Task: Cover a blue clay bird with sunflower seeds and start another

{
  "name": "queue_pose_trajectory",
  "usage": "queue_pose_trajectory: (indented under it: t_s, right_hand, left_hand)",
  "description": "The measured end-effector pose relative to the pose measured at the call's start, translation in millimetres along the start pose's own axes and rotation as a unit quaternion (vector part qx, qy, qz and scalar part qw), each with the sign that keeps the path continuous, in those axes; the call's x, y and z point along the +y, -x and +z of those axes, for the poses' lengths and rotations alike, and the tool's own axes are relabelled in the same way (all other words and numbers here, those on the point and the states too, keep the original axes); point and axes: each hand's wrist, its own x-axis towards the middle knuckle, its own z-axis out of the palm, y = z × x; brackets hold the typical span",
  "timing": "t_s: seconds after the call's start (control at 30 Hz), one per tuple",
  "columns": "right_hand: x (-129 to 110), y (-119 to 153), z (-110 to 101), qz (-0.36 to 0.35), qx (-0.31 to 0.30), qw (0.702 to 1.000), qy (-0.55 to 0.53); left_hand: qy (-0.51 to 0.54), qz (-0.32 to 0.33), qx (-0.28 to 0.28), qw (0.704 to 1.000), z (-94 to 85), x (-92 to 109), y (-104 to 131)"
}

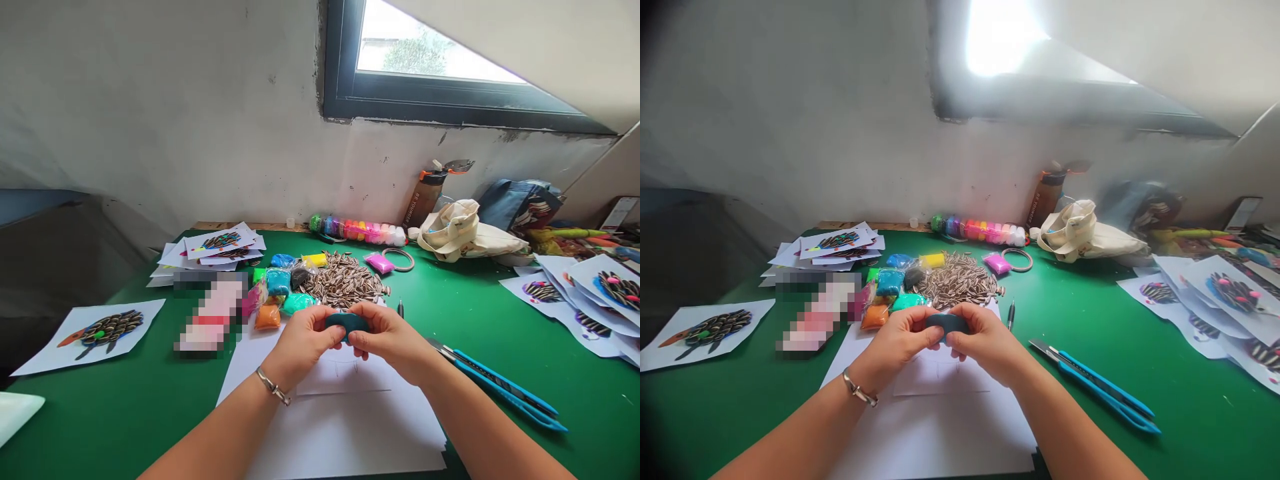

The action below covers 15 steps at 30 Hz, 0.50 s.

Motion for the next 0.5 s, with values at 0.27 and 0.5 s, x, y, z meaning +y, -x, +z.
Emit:
queue_pose_trajectory:
  t_s: [0.27, 0.5]
  right_hand:
    - [2.8, -3.8, -4.7, 0.017, -0.005, 1.0, -0.013]
    - [4.2, -5.8, -8.0, 0.017, 0.005, 0.999, 0.045]
  left_hand:
    - [0.021, -0.051, -0.014, 0.998, -5.5, -1.0, -4.4]
    - [-0.09, -0.067, 0.006, 0.994, -19.6, 1.1, -5.5]
